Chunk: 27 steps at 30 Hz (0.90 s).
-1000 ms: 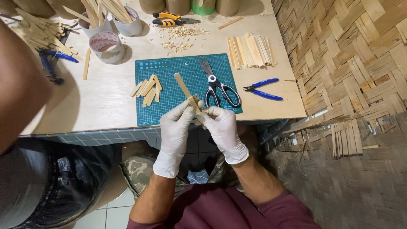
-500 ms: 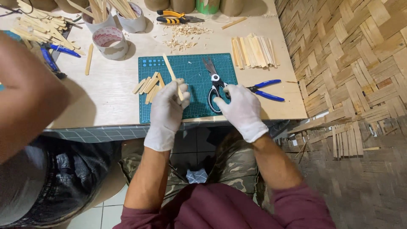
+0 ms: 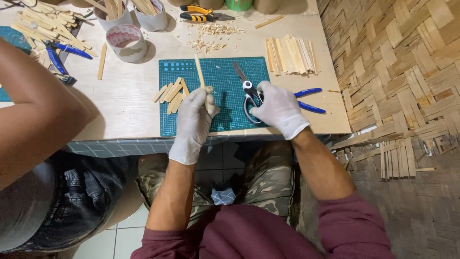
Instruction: Trimming and shaping small wooden sticks using scissors on a cutting mat for a craft project.
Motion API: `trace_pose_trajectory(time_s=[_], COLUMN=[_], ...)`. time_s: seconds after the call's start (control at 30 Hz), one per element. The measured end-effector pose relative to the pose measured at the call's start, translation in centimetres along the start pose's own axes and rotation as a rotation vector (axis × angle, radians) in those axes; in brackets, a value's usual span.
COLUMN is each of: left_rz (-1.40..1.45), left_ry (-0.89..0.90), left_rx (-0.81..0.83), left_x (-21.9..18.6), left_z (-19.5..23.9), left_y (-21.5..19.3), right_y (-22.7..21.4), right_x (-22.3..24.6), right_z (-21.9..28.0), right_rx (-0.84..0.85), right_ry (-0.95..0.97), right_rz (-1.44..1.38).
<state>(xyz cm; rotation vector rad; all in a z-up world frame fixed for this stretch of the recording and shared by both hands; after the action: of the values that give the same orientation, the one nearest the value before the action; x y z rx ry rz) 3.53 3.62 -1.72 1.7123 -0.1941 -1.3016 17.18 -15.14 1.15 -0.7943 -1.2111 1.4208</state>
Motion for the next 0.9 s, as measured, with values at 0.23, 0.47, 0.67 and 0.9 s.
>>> trace_pose_trajectory(time_s=[0.23, 0.47, 0.67, 0.9], left_rz=[-0.407, -0.716, -0.813, -0.68], left_ry=[0.194, 0.149, 0.066, 0.045], left_rx=[0.047, 0.205, 0.281, 0.325], left_x=[-0.1, -1.1, -1.1, -1.6], left_z=[1.6, 2.2, 1.6, 1.4], left_y=[1.7, 3.2, 2.6, 2.3], right_y=[-4.5, 1.0, 7.0, 7.7], right_x=[-1.7, -6.2, -9.4, -7.9], right_z=[3.6, 3.5, 11.8, 13.5], right_rx=[0.218, 1.114, 1.063, 0.754], right_ry=[-0.033, -0.552, -0.355, -0.265], right_rz=[-0.931, -2.117, -2.061, -1.683])
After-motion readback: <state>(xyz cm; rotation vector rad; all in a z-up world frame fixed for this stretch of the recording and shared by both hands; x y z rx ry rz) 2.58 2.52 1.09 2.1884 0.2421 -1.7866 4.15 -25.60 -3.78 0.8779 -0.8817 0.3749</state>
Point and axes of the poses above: each hand's wrist, its own z-axis away from the middle knuckle, its own y-axis out of the palm, x = y × z, the point moved 5 cm from there along -z, towards the middle knuckle, and after that the axes turned 12 degrees about y, right-handed, at the moved point
